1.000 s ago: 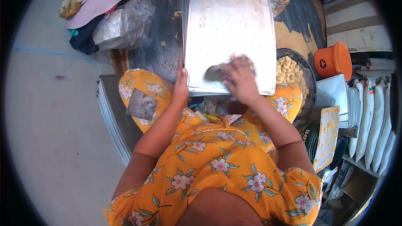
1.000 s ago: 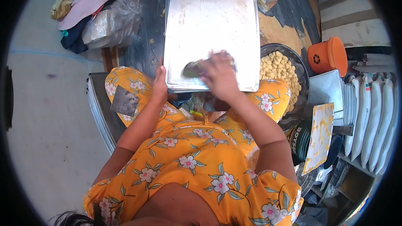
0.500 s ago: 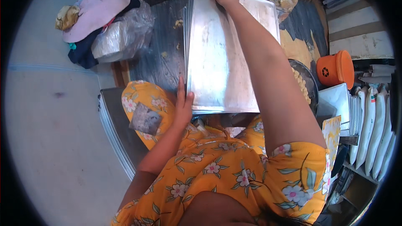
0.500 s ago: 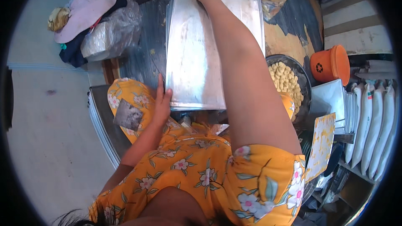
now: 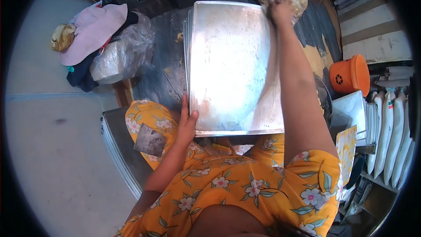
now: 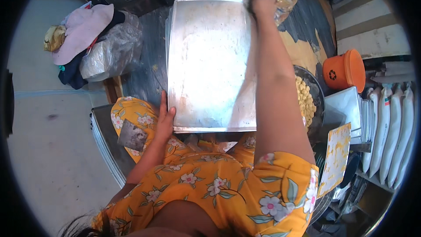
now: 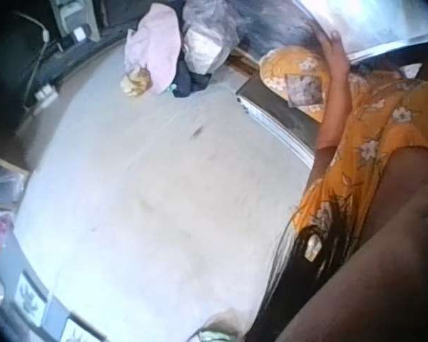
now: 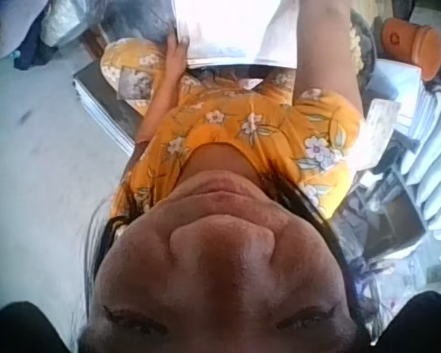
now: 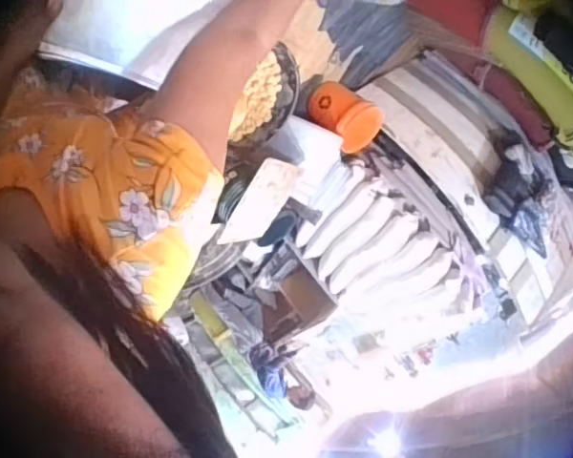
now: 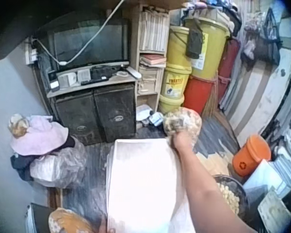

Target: The person wipes metal baking trays with a cloth, transfers dough pieces from a bowl onto a tray, and shapes and arranges the dough pieces into rows on the tray by hand.

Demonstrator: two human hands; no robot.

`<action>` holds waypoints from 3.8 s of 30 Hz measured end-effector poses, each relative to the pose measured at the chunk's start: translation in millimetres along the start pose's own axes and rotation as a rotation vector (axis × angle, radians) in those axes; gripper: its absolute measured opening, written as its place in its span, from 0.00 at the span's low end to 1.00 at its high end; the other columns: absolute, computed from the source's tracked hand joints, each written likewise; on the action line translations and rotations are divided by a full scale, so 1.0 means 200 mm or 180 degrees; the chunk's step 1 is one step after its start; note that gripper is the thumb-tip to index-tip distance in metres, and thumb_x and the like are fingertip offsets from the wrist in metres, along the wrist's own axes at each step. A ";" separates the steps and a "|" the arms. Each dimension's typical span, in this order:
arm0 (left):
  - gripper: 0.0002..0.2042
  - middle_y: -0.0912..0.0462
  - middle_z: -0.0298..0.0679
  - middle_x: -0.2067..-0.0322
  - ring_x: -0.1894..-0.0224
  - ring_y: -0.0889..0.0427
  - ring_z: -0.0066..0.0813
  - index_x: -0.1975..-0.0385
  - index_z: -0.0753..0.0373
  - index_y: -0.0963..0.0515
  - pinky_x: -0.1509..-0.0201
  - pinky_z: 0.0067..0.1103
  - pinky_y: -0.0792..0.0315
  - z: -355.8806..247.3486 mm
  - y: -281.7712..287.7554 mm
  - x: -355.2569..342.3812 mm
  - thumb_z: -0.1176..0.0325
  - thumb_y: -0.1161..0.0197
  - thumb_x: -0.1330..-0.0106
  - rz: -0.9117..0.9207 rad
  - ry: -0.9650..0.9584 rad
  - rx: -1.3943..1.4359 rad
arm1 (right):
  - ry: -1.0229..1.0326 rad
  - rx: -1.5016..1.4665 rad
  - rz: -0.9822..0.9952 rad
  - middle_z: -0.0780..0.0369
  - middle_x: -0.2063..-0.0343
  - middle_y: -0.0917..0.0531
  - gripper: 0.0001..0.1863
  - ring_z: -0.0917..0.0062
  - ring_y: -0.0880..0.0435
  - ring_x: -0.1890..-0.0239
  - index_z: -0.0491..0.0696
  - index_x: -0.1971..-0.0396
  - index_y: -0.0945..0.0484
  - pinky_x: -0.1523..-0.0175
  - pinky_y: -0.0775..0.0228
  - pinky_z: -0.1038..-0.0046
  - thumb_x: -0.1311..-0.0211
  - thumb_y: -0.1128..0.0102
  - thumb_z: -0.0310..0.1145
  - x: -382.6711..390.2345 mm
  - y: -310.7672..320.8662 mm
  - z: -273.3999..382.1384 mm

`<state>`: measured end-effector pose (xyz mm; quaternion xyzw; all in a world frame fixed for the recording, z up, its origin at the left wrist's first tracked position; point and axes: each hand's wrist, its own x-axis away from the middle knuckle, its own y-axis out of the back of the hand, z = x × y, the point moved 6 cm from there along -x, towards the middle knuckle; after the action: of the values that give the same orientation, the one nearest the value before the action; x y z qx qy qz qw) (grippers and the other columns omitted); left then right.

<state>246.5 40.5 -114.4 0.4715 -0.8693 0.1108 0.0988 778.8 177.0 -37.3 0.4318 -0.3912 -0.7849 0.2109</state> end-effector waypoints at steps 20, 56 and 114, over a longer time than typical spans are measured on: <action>0.33 0.50 0.49 0.29 0.28 0.49 0.37 0.28 0.66 0.53 0.27 0.27 0.54 -0.05 -0.01 0.04 0.68 0.48 0.30 -0.0403 -0.0394 0.0452 | 0.0632 0.0232 0.1407 0.51 0.29 0.45 0.34 0.56 0.50 0.27 0.49 0.31 0.42 0.26 0.62 0.51 0.32 0.48 0.47 1.54 0.81 0.27; 0.27 0.23 0.40 0.48 0.44 0.26 0.30 0.42 0.61 0.28 0.39 0.26 0.35 -0.63 0.16 0.71 0.65 0.31 0.41 0.0417 -0.0848 -0.1546 | 0.0767 -0.3655 0.3644 0.44 0.48 0.23 0.38 0.58 0.22 0.45 0.42 0.34 0.44 0.41 0.32 0.63 0.35 0.41 0.48 2.01 0.92 1.58; 0.38 0.40 0.53 0.32 0.36 0.31 0.49 0.29 0.56 0.45 0.35 0.36 0.34 1.06 -2.89 -1.25 0.46 0.42 0.36 0.3013 -0.1719 -0.4129 | -0.2715 0.1031 0.1855 0.51 0.29 0.47 0.48 0.46 0.57 0.27 0.57 0.30 0.41 0.32 0.70 0.31 0.47 0.51 0.71 2.03 0.19 -1.81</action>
<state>852.1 -127.9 -327.5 -0.0820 -0.8602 -0.4967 0.0819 865.2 -274.2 -332.6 -0.0246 -0.6617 -0.7291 0.1731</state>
